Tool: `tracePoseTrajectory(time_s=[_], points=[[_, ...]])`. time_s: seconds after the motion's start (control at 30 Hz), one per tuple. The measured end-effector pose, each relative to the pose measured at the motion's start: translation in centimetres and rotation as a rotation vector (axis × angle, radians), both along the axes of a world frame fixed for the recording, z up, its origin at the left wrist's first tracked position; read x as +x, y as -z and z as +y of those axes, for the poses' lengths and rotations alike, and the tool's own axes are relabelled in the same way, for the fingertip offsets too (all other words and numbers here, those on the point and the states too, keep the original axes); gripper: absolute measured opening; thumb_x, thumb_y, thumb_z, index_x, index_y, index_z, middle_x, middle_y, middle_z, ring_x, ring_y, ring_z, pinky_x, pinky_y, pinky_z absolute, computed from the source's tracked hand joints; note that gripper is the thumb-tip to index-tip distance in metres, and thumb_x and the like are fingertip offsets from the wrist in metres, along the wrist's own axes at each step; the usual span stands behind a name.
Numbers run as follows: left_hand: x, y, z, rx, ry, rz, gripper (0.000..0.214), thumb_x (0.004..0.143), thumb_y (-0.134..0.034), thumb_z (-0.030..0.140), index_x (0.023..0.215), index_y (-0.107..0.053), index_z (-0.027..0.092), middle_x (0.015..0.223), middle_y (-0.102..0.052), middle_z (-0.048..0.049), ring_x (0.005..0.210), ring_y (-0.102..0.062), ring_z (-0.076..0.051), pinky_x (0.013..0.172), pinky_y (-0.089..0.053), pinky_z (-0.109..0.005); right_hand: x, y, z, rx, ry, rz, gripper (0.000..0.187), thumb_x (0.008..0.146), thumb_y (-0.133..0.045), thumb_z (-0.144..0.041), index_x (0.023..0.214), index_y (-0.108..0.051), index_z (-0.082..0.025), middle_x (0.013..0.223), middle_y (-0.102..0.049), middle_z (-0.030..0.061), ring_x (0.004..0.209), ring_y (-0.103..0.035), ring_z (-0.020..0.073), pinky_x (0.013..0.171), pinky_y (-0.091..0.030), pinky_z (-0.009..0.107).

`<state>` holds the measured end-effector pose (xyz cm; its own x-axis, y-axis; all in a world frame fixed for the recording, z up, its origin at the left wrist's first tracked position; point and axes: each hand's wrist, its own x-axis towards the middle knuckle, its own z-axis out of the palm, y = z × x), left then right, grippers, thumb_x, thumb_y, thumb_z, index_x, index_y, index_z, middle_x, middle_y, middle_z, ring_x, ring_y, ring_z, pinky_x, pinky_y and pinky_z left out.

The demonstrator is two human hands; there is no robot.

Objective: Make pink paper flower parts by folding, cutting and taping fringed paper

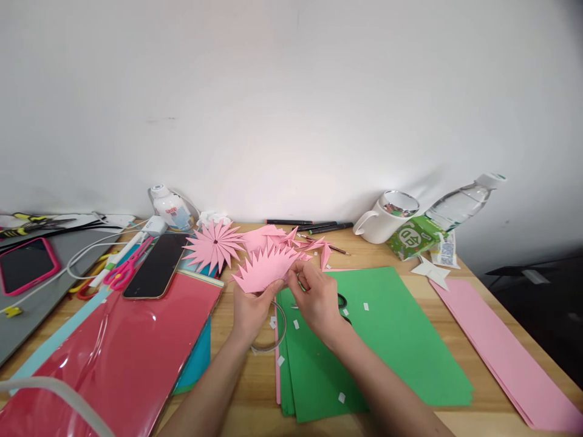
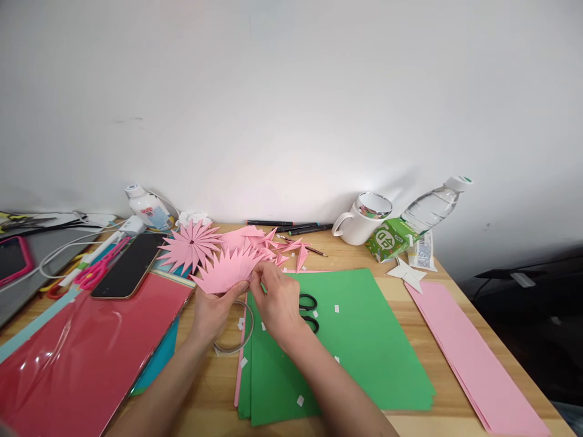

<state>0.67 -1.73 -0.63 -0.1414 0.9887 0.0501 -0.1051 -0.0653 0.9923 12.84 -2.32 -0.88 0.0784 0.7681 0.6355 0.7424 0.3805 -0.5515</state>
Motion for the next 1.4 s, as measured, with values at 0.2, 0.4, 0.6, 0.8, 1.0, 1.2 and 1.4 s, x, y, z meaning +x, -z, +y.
tracePoseTrajectory(time_s=[0.2,0.4,0.6,0.8,1.0,1.2,1.4], points=[[0.1,0.6,0.1,-0.031,-0.002,-0.101,0.047,0.053,-0.085,0.023,0.096,-0.07,0.015,0.102,-0.075,-0.0089,0.096,-0.07,-0.027,0.089,-0.056,-0.039,0.3,0.0,0.5,-0.034,0.097,-0.001,0.019,0.088,-0.044,-0.02,0.08,-0.06,-0.019,0.057,-0.051,-0.0025,0.047,-0.038,0.0106,0.049,-0.028,0.024],[0.1,0.9,0.2,-0.105,0.037,-0.321,0.066,0.054,-0.086,0.026,0.115,-0.063,0.015,0.111,-0.072,-0.0116,0.103,-0.068,-0.029,0.092,-0.054,-0.044,2.3,-2.1,0.1,-0.182,-0.059,0.279,0.013,0.087,-0.05,-0.027,0.082,-0.059,-0.019,0.054,-0.038,-0.0068,0.047,-0.034,0.0103,0.049,-0.03,0.023],[0.1,0.0,0.2,-0.15,0.072,-0.43,0.079,0.051,-0.088,0.027,0.123,-0.058,0.018,0.113,-0.071,-0.0113,0.104,-0.067,-0.032,0.082,-0.059,-0.042,4.3,-2.9,-0.6,-0.223,-0.343,0.415,0.04,0.094,-0.041,-0.036,0.058,-0.05,-0.02,0.069,-0.048,0.0015,0.071,-0.049,0.0159,0.068,-0.043,0.031],[0.1,0.4,0.4,-0.173,0.078,-0.391,0.076,0.05,-0.089,0.028,0.12,-0.061,0.021,0.115,-0.071,-0.0121,0.098,-0.07,-0.031,0.08,-0.061,-0.042,2.9,-0.8,0.6,-0.394,-0.343,0.796,0.035,0.073,-0.074,-0.041,0.096,-0.051,-0.024,0.112,-0.059,0.0067,0.098,-0.058,0.0194,0.087,-0.051,0.038],[0.2,0.4,0.3,-0.199,0.075,-0.436,0.075,0.05,-0.089,0.026,0.118,-0.06,0.015,0.109,-0.073,-0.0133,0.099,-0.069,-0.032,0.082,-0.06,-0.044,0.2,-1.0,0.7,-0.403,-0.252,0.894,0.052,0.08,-0.064,-0.042,0.125,-0.053,-0.018,0.074,-0.057,-0.0002,0.067,-0.053,0.0134,0.061,-0.047,0.026],[0.1,0.0,0.1,-0.285,0.122,-0.433,0.062,0.05,-0.089,0.027,0.105,-0.065,0.012,0.101,-0.075,-0.0133,0.086,-0.072,-0.032,0.076,-0.061,-0.045,0.6,-1.1,0.9,-0.525,-0.218,0.862,0.058,0.079,-0.063,-0.046,0.123,-0.06,-0.008,0.053,-0.031,-0.0099,0.049,-0.028,0.0073,0.047,-0.03,0.022],[0.1,0.1,0.1,-0.276,0.13,-0.442,0.06,0.048,-0.089,0.029,0.1,-0.066,0.013,0.093,-0.076,-0.0116,0.084,-0.072,-0.033,0.077,-0.06,-0.048,1.2,-0.9,1.1,-0.569,-0.265,0.863,0.06,0.075,-0.066,-0.051,0.118,-0.065,-0.01,0.052,-0.043,-0.0074,0.053,-0.044,0.0104,0.056,-0.044,0.026]])
